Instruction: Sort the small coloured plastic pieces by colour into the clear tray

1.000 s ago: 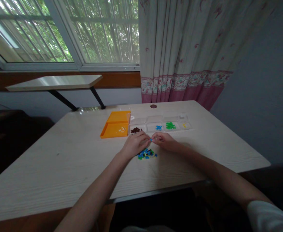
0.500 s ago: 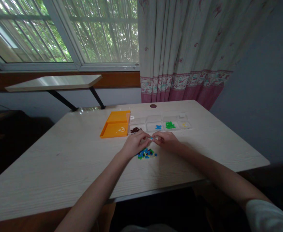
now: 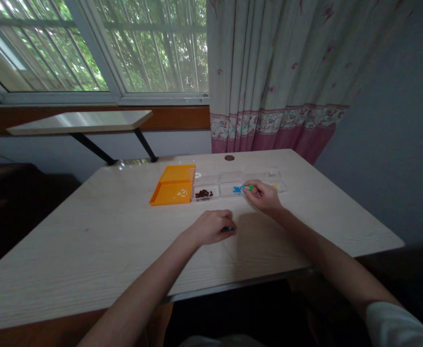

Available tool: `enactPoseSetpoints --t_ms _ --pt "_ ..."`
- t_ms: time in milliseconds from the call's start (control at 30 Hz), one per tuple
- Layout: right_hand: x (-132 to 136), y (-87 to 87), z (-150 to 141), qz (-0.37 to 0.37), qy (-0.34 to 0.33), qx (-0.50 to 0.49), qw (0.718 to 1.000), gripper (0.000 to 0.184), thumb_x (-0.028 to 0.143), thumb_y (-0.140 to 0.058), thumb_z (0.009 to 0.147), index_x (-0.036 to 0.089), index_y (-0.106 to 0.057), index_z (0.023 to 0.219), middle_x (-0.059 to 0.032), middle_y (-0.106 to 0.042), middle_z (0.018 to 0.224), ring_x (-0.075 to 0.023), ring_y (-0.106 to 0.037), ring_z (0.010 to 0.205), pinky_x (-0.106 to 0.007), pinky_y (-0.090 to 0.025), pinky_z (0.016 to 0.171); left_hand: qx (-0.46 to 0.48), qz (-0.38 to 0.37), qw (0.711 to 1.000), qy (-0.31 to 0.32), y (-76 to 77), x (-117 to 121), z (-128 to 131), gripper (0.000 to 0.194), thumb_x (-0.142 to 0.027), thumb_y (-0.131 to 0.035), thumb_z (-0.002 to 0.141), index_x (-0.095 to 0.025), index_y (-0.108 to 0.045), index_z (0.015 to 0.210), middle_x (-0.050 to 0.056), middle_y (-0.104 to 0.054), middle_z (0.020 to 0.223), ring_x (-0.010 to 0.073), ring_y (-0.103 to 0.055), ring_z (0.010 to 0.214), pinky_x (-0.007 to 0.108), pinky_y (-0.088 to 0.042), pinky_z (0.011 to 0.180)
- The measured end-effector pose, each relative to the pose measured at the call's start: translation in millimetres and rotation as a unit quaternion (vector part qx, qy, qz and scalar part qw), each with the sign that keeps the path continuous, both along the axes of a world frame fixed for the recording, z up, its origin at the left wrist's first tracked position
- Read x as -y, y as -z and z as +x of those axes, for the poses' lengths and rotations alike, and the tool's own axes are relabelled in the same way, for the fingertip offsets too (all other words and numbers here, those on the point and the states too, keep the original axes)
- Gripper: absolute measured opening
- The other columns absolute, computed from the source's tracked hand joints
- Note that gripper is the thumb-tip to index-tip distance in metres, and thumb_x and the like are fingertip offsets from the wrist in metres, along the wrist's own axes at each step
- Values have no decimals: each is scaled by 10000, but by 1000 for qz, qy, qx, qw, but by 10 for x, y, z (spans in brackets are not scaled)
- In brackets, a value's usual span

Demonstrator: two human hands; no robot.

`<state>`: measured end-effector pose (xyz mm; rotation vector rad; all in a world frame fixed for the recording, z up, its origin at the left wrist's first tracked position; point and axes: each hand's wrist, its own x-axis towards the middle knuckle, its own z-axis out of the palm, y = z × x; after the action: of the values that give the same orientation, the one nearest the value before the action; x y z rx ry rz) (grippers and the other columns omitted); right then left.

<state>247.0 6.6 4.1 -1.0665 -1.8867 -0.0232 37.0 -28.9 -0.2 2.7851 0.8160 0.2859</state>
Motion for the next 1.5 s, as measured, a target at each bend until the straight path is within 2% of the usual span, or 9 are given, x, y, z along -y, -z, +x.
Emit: enactPoseSetpoints --t_ms 300,467,633,800,933,1033,1133,1300,1500 --pt "-3 -26 -1 -72 18 28 997 235 352 -498 798 177 -624 892 52 -450 494 -68 -414 449 -178 -338 503 136 -49 989 -17 -17 -16 14 172 -273 -512 818 -181 -646 876 41 -615 852 127 -572 784 215 -428 690" --pt "-97 42 18 -149 49 82 984 218 349 -508 785 195 -621 889 44 -503 517 -84 -457 477 -190 -285 488 230 -106 961 -112 -5 -81 16 190 -265 -521 805 -160 -653 891 32 -631 768 104 -533 647 200 -393 577" --pt "-210 116 44 -164 94 122 974 221 359 -494 793 221 -625 905 32 -553 548 -104 -488 506 -210 -267 496 284 -127 929 -198 65 -169 -8 206 -292 -556 764 -144 -663 859 -1 -590 639 78 -438 512 189 -331 483" --pt "-205 102 16 -160 98 125 974 262 334 -487 802 237 -618 1007 28 -562 556 -112 -498 515 -214 -281 506 390 -206 869 -223 132 -252 -13 180 -231 -576 716 -122 -636 847 5 -603 662 81 -501 559 190 -388 519" --pt "-91 136 -105 -165 31 122 978 249 340 -503 793 223 -644 961 41 -524 507 -89 -454 463 -201 -302 505 473 -270 805 -233 144 -289 6 193 -223 -643 650 -117 -612 809 43 -639 768 118 -582 700 227 -461 620" --pt "0 176 -219 -159 -11 118 980 246 349 -521 784 224 -654 950 47 -518 498 -77 -438 448 -191 -307 503 497 -296 780 -238 132 -290 20 222 -240 -685 612 -120 -600 778 35 -639 736 117 -590 677 235 -468 623" --pt "63 193 -295 -150 -20 115 982 234 357 -549 771 235 -664 934 46 -538 508 -74 -443 451 -187 -312 507 493 -305 783 -226 115 -275 24 247 -265 -706 598 -116 -607 768 31 -637 707 115 -583 645 230 -462 603" --pt "103 195 -314 -117 -22 117 986 212 360 -563 768 238 -681 895 28 -587 540 -79 -476 476 -192 -332 534 453 -281 818 -216 110 -257 15 261 -314 -701 622 -112 -632 772 -3 -599 638 61 -483 505 178 -378 484" --pt "96 218 -288 -90 -55 117 987 207 344 -529 793 231 -682 874 8 -662 655 -82 -518 521 -194 -355 560 439 -287 823 -217 138 -254 25 277 -327 -699 623 -103 -626 768 -36 -513 533 37 -384 446 155 -288 426"
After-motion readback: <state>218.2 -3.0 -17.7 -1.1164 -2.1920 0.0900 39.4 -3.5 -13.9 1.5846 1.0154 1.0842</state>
